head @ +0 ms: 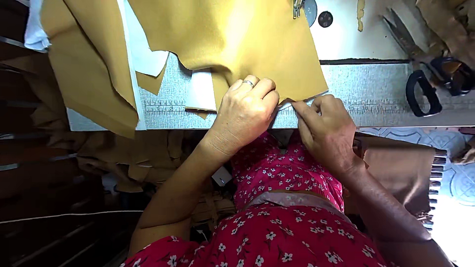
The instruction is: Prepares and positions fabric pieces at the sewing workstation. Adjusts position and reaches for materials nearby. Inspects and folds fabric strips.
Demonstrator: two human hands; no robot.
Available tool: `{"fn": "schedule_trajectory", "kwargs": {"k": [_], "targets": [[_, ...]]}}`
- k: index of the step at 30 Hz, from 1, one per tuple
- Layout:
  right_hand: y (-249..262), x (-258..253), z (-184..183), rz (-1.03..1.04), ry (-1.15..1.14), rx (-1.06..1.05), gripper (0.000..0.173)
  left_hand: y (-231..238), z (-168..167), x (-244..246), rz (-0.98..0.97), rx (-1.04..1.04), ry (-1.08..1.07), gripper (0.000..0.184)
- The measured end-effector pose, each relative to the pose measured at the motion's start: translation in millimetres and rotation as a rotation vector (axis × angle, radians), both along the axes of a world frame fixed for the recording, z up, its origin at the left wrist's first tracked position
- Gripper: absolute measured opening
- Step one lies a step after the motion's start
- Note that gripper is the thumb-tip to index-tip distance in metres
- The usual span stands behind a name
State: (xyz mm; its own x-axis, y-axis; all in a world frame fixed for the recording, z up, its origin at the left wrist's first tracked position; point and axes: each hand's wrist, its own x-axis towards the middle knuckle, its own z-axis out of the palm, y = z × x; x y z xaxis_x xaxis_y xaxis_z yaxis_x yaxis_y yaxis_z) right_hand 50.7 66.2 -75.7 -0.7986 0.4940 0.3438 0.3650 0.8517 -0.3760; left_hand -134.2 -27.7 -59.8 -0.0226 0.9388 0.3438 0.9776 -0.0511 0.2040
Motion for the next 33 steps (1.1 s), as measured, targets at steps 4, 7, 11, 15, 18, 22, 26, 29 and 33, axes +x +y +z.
{"fn": "schedule_trajectory", "kwargs": {"k": [4, 7, 11, 15, 18, 22, 26, 29, 33], "targets": [[-1, 1, -1, -0.010, -0.031, 0.048, 0.025, 1, -5, 0, -0.130, 0.051, 0.011, 0.027], [-1, 3, -2, -0.011, -0.030, 0.061, 0.029, 1, -11, -3, -0.179, 0.061, 0.045, 0.031], [-3, 6, -6, -0.014, -0.010, 0.075, 0.032, -1, -12, -4, -0.158, 0.045, 0.050, 0.028], [-4, 9, -8, -0.009, -0.008, 0.084, 0.033, -2, -16, -1, -0.130, 0.028, 0.013, 0.029], [-4, 10, -8, -0.001, -0.011, 0.096, 0.033, -2, -15, 1, -0.121, 0.016, -0.005, 0.030], [4, 15, -5, 0.069, 0.024, 0.040, 0.031, -3, -11, 3, -0.124, -0.032, -0.020, 0.032], [21, 18, 2, 0.100, 0.197, -0.102, 0.026, -4, -7, 5, -0.128, -0.075, -0.017, 0.032], [36, 13, -3, 0.096, 0.203, -0.043, 0.031, -2, -7, 5, -0.120, -0.065, -0.006, 0.030], [46, 13, -8, 0.126, 0.159, 0.048, 0.034, -2, -6, 6, -0.108, -0.070, -0.015, 0.030]]}}
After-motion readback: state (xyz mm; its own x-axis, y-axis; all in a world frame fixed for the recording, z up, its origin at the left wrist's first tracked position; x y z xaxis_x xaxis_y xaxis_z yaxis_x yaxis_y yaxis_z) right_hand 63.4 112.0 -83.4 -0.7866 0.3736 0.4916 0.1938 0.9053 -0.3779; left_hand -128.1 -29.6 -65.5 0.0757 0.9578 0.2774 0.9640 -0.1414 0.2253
